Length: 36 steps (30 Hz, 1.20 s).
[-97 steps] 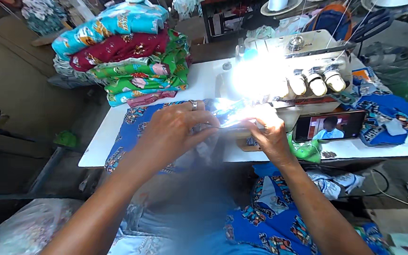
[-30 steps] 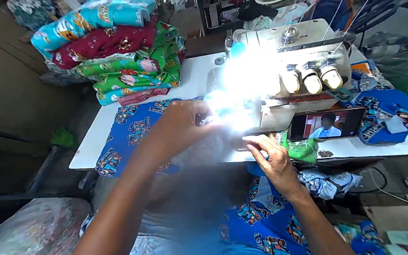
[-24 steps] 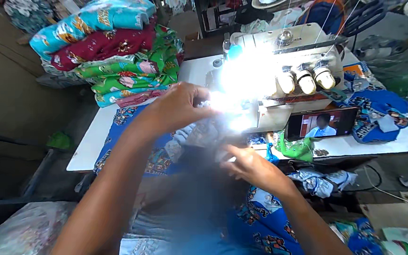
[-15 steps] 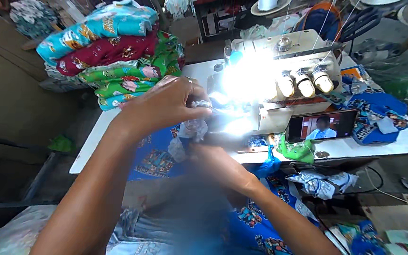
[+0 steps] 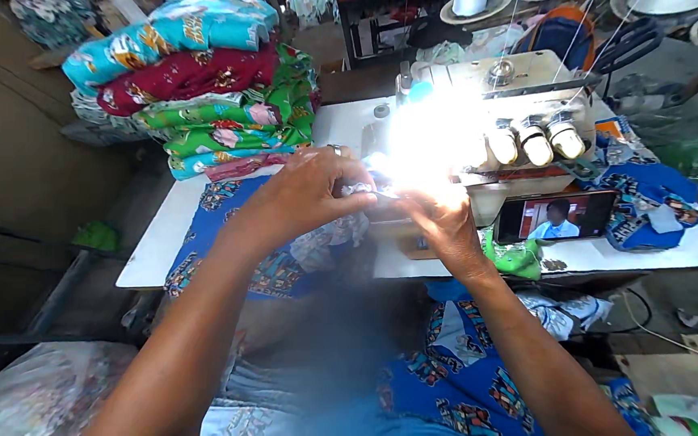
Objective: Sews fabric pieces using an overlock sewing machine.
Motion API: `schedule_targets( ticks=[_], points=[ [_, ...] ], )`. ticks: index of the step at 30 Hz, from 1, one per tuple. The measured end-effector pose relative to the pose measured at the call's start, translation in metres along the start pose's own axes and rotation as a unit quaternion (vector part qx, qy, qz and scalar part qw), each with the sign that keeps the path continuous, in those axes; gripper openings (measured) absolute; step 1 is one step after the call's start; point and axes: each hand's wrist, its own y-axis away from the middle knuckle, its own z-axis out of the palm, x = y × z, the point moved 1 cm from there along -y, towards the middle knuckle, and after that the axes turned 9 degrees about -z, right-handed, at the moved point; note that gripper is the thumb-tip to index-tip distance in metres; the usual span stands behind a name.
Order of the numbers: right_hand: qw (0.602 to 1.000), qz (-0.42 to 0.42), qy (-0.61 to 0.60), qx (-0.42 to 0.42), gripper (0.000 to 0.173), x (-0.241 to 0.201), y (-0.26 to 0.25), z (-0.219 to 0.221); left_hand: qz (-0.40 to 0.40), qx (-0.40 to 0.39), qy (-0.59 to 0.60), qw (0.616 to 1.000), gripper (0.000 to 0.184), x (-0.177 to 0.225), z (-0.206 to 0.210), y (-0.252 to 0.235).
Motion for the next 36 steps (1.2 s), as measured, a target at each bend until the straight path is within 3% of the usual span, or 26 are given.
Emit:
schedule_targets(
  ticks=[19,21,25,29,32,36],
  points=[
    [0.999,-0.01,0.031,-0.028,0.014,0.001,0.008,-0.004,-0.006,0.052,0.019,0.998,0.022,0.009,0.015,0.005],
    [1.0,0.026,-0.006,-0.002,0.018,0.0,0.015,-0.007,-0.009,0.066,0.015,0.998,0.021,0.024,0.027,0.014],
    [0.976,0.187,-0.055,0.095,0.036,-0.002,0.053,-0.013,-0.059,0.099,-0.012,0.993,0.014,0.064,0.064,0.034],
    [0.949,0.293,-0.108,0.048,0.025,-0.02,0.091,0.003,-0.1,0.135,-0.054,0.984,0.016,0.089,0.099,0.043],
    [0.945,0.295,-0.14,0.0,0.033,-0.047,0.108,0.01,-0.118,0.137,-0.102,0.978,0.019,0.104,0.112,0.049],
    [0.961,0.252,-0.111,-0.004,0.037,-0.065,0.115,0.016,-0.122,0.126,-0.124,0.977,0.018,0.107,0.117,0.05]
  ],
)
